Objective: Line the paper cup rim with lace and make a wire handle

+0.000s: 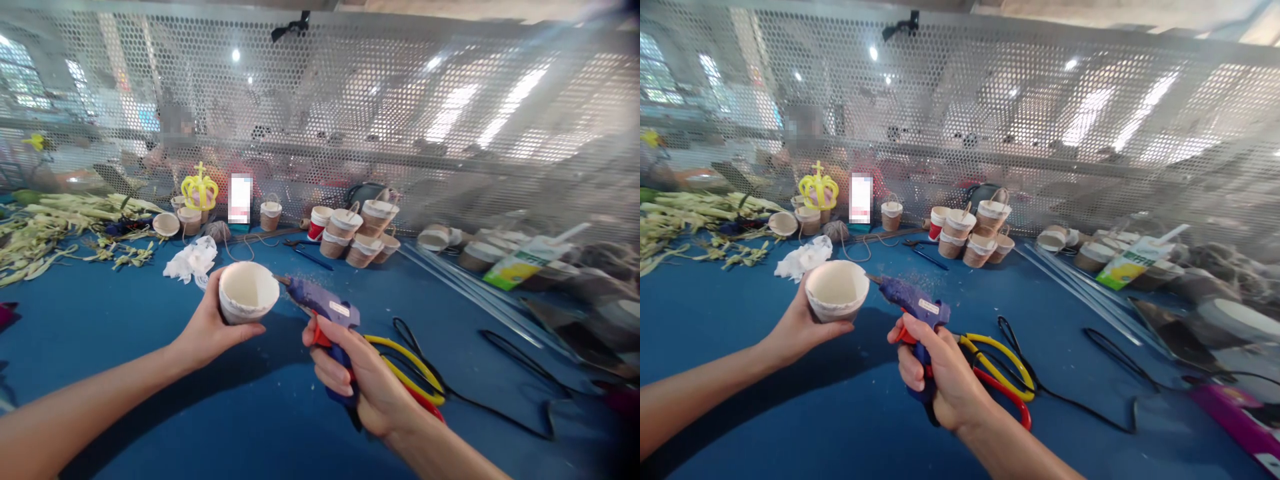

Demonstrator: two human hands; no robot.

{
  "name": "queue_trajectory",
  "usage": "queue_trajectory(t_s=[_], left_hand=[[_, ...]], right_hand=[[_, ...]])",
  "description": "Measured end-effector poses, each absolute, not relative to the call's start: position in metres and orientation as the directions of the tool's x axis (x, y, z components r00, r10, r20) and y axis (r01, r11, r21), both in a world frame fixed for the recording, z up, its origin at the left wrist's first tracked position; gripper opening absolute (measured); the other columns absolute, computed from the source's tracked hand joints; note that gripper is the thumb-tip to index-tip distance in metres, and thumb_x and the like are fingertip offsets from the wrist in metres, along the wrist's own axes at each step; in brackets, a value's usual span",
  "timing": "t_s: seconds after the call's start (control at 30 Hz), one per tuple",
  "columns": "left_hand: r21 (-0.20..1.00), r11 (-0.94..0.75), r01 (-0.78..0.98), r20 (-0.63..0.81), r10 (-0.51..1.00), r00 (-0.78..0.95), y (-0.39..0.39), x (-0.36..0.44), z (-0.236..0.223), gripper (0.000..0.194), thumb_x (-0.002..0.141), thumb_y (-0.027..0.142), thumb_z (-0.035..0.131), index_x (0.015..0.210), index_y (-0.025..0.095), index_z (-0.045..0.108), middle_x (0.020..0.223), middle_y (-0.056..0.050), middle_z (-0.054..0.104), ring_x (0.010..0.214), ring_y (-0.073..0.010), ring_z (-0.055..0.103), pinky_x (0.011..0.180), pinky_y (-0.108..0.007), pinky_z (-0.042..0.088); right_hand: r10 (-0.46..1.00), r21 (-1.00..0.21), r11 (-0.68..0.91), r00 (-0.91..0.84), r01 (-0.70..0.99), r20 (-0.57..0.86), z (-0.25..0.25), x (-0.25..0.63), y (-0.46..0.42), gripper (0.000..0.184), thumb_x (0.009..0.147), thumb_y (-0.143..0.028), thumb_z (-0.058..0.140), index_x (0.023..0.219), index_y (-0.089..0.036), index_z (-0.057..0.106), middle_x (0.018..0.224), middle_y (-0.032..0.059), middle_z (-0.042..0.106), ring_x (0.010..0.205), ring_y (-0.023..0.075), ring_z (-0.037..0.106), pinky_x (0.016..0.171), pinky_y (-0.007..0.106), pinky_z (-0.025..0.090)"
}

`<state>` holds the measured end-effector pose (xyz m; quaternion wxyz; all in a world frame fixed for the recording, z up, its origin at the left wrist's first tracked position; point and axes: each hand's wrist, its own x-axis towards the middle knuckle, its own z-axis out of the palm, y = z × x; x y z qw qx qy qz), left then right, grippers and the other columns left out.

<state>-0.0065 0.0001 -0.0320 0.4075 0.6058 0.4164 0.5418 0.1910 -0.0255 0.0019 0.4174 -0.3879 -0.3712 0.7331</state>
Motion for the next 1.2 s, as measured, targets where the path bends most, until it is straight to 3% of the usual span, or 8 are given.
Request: queue_trajectory(t_s=[0.17, 0.3, 0.4, 0.63, 0.93, 1.2], left_hand=[[0.941, -0.329, 0.079, 0.324, 0.944, 0.067, -0.001, -0.006, -0.033, 0.073, 0.058, 0.023, 0.074, 0.116, 0.025, 0.031, 0.115, -0.005, 0.046, 0.11, -0.0238, 0.044, 0.098, -0.039, 0.031], [0.938, -0.336, 0.084, 0.333, 0.942, 0.049, 0.0, -0.006, -0.031, 0.069, 0.058, 0.022, 0.073, 0.114, 0.025, 0.033, 0.113, -0.005, 0.047, 0.108, -0.0239, 0.045, 0.097, -0.039, 0.031], [0.943, -0.325, 0.078, 0.322, 0.946, 0.047, 0.001, -0.007, -0.028, 0.067, 0.056, 0.021, 0.074, 0.111, 0.024, 0.035, 0.112, -0.004, 0.048, 0.106, -0.0238, 0.046, 0.096, -0.039, 0.033], [0.93, -0.349, 0.115, 0.345, 0.937, 0.053, 0.004, -0.009, -0.027, 0.063, 0.056, 0.021, 0.074, 0.108, 0.025, 0.04, 0.107, -0.002, 0.05, 0.102, -0.0226, 0.048, 0.092, -0.034, 0.035], [0.839, -0.458, 0.295, 0.444, 0.889, 0.117, 0.007, -0.013, -0.031, 0.06, 0.059, 0.023, 0.072, 0.11, 0.025, 0.041, 0.111, -0.004, 0.048, 0.105, -0.0245, 0.046, 0.094, -0.039, 0.033], [0.766, -0.525, 0.371, 0.486, 0.851, 0.2, 0.006, -0.016, -0.031, 0.06, 0.062, 0.025, 0.071, 0.113, 0.024, 0.039, 0.11, -0.006, 0.048, 0.103, -0.0252, 0.047, 0.09, -0.04, 0.036]], right_hand=[[0.934, -0.926, -0.292, -0.282, -0.238, -0.221, 0.004, 0.189, -0.029, 0.031, 0.076, -0.042, 0.055, 0.065, -0.013, 0.056, 0.032, -0.0085, 0.034, 0.029, 0.0022, 0.026, 0.032, 0.016, 0.017], [0.982, -0.994, -0.11, -0.152, 0.014, -0.111, 0.006, 0.192, -0.029, 0.031, 0.078, -0.042, 0.053, 0.068, -0.013, 0.058, 0.032, -0.0056, 0.043, 0.03, 0.0057, 0.036, 0.036, 0.019, 0.028], [0.994, -0.979, -0.007, -0.101, 0.203, -0.028, 0.007, 0.195, -0.027, 0.03, 0.076, -0.042, 0.055, 0.067, -0.014, 0.059, 0.033, -0.0045, 0.047, 0.03, 0.0079, 0.04, 0.036, 0.021, 0.032], [0.995, -0.909, 0.051, -0.098, 0.413, 0.011, 0.013, 0.199, -0.025, 0.043, 0.074, -0.038, 0.057, 0.037, -0.018, 0.05, 0.035, 0.0009, 0.049, 0.035, 0.0105, 0.046, 0.043, 0.025, 0.043], [0.998, -0.837, -0.045, -0.021, 0.545, -0.067, 0.017, 0.202, -0.025, 0.037, 0.069, -0.037, 0.062, 0.039, -0.019, 0.049, 0.033, -0.0006, 0.05, 0.032, 0.0103, 0.046, 0.041, 0.025, 0.044], [0.996, -0.832, 0.045, -0.087, 0.553, -0.004, 0.023, 0.211, -0.023, 0.041, 0.072, -0.041, 0.058, 0.039, -0.019, 0.048, 0.035, -0.0005, 0.05, 0.034, 0.0094, 0.046, 0.043, 0.023, 0.044]])
